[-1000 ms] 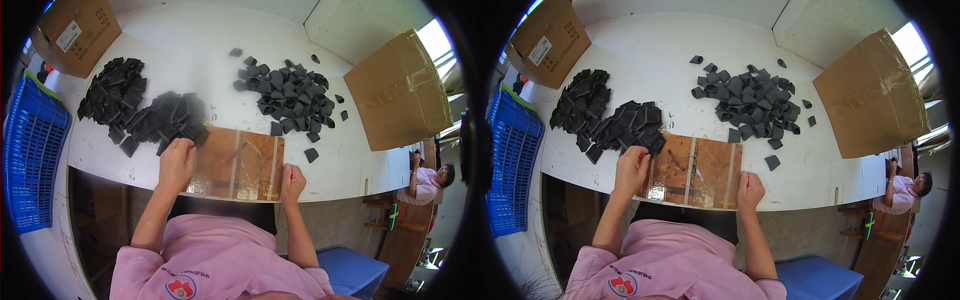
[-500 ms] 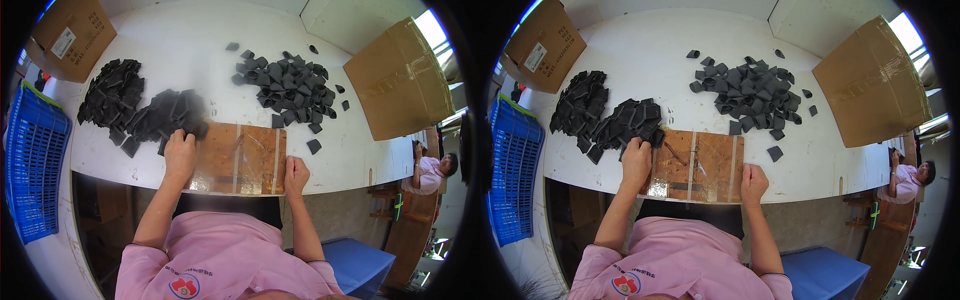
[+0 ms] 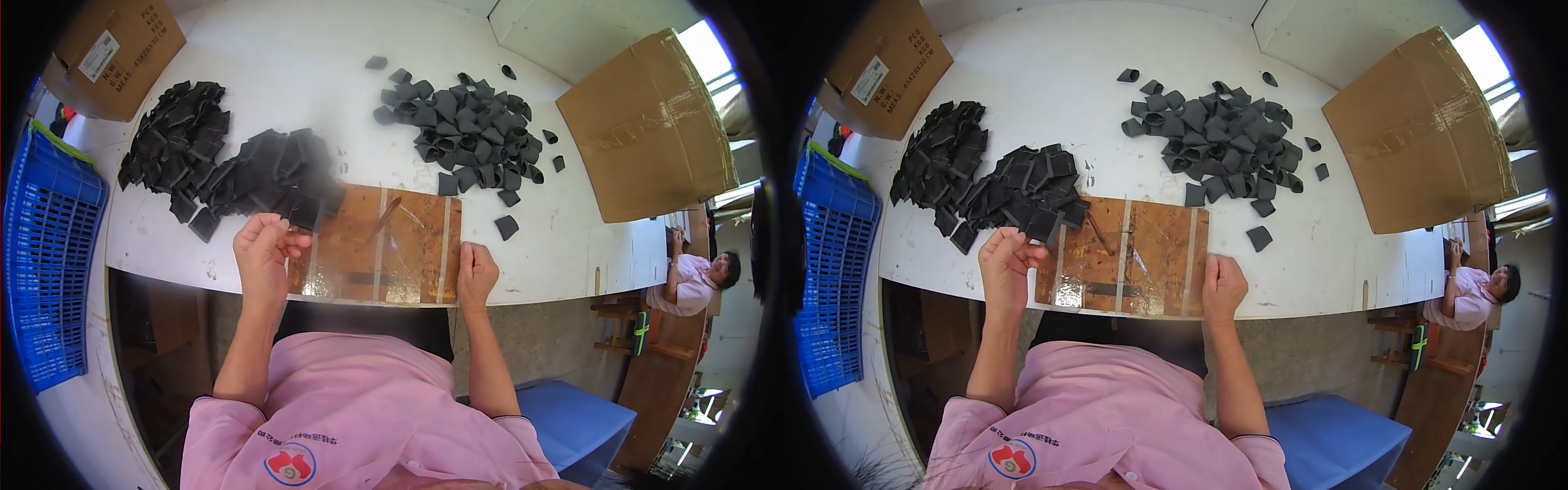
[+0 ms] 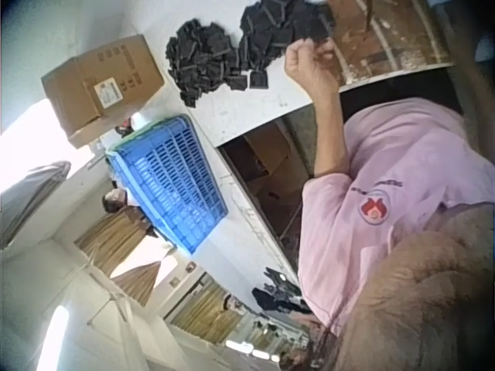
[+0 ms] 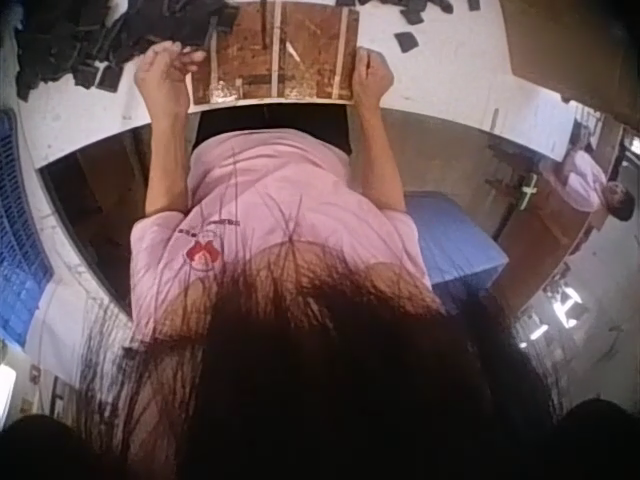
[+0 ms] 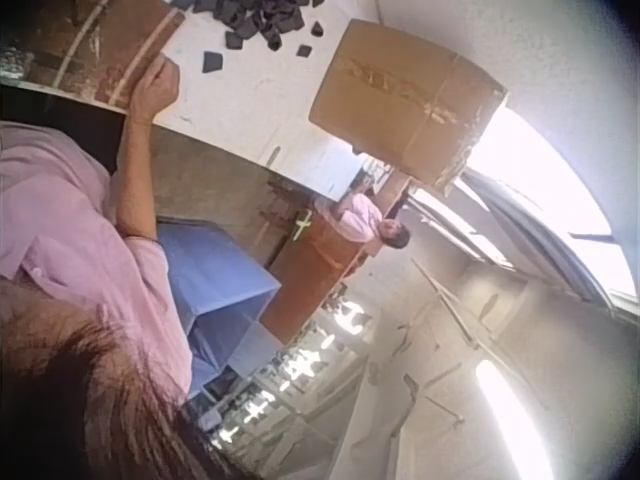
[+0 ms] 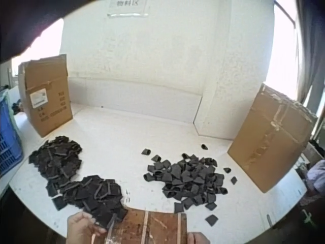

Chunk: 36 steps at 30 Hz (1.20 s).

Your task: Inspecting and sorting small black rubber components at a workbench in a manufacturing environment.

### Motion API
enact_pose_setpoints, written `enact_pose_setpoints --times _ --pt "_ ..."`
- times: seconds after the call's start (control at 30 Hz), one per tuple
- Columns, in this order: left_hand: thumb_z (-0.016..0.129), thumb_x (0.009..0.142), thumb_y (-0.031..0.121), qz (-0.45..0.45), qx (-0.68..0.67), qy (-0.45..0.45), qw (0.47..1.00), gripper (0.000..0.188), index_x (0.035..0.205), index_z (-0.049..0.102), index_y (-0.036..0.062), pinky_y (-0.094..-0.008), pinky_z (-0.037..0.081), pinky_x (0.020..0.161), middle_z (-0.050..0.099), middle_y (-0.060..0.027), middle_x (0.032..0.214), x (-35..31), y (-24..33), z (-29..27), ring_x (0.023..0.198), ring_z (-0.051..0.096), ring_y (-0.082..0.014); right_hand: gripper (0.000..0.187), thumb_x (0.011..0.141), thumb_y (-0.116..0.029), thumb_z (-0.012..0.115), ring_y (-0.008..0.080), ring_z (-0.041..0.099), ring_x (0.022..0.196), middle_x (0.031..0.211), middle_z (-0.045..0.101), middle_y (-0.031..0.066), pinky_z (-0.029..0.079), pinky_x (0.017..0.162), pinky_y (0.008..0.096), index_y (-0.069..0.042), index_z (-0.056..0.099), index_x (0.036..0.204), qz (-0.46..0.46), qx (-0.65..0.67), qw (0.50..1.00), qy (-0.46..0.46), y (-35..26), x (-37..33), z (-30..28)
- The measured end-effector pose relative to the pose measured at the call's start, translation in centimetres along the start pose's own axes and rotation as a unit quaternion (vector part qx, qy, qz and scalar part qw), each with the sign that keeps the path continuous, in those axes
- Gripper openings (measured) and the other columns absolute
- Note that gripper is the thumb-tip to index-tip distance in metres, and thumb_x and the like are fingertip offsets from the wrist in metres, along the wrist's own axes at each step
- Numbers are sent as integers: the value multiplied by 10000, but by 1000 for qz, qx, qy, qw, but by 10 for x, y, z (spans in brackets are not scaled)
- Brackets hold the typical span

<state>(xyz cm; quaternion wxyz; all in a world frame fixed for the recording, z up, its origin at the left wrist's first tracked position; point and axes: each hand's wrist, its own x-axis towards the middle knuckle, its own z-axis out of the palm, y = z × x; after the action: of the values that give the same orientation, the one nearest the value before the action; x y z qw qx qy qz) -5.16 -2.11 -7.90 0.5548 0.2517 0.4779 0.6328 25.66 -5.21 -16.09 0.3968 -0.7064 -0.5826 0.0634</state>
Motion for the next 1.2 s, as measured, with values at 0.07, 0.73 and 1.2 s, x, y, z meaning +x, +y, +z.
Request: enact_pose_setpoints --times 0.07,0.73,1.2 --pt "556 827 66 -55 -54 -34 996 50 790 571 35 -220 421 447 613 -52 670 -5 3 1 524 616 -146 171 875 -153 559 288 572 633 713 594 125 444 587 362 -18 623 792 -11 -6 1000 3 2 0 1" --pt "581 820 111 -77 123 -229 962 121 883 552 12 -183 411 500 608 -56 726 -73 -3 67 551 551 -73 159 908 -192 586 71 479 516 657 547 2 366 471 199 -41 566 863 407 589 671 -194 -137 -20 -49" --pt "585 824 -25 -58 120 -249 959 80 899 562 -12 -212 470 671 633 -43 808 -90 -24 68 742 590 -83 152 915 -174 582 39 474 571 712 556 0 392 501 189 -34 547 865 320 567 755 -76 -140 -29 -35"
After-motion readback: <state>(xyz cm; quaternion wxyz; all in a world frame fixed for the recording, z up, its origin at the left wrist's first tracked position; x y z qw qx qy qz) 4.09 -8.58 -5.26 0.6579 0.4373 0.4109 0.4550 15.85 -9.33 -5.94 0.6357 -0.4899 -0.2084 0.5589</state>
